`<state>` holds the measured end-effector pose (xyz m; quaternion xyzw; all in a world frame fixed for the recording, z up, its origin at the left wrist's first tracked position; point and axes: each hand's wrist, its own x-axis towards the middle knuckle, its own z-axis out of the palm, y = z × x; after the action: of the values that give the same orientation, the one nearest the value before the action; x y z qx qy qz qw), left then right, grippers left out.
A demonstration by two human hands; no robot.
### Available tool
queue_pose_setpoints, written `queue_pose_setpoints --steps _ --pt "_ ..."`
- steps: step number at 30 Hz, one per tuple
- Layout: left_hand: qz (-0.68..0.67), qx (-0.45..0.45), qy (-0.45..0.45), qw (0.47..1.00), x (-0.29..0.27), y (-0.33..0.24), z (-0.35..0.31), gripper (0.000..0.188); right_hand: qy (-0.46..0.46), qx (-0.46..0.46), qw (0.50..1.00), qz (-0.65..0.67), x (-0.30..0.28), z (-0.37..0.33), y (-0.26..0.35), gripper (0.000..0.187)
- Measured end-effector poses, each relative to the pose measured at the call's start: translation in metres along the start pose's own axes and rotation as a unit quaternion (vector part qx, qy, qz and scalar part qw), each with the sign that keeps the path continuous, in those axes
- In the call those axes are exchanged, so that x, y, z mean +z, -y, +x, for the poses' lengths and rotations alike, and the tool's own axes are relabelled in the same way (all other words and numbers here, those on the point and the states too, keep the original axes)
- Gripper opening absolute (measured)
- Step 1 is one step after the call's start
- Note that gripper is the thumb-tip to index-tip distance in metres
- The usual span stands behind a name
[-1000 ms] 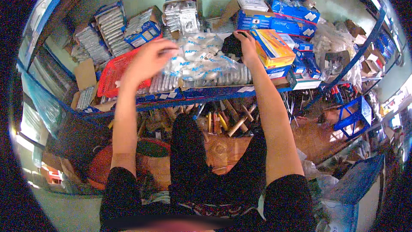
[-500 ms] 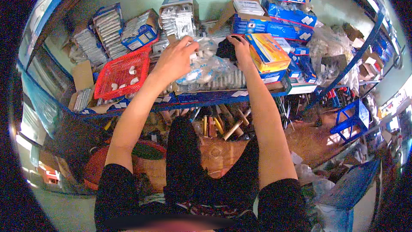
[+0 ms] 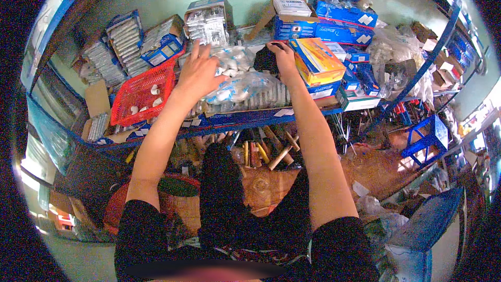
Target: The recorder sorts small white plastic components from a red basket and assembles them into a black cylindrical casing.
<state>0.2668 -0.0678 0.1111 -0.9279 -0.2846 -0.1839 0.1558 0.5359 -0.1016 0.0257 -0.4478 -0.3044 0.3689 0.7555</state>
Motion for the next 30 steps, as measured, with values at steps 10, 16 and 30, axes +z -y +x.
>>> queue_pose_setpoints --steps 10,16,30 --pt "0.019 -0.056 0.086 0.995 -0.003 -0.006 0.01 0.038 0.003 -0.003 1.0 -0.005 -0.005 0.009 -0.004 0.026" --pt "-0.092 -0.017 0.012 0.996 0.006 0.0 0.025 0.032 -0.002 -0.018 1.0 -0.019 -0.005 0.008 -0.004 0.026" --pt "-0.373 0.096 -0.124 0.914 0.112 -0.036 0.121 0.037 -0.01 -0.051 0.996 -0.071 -0.009 0.018 -0.011 0.04"
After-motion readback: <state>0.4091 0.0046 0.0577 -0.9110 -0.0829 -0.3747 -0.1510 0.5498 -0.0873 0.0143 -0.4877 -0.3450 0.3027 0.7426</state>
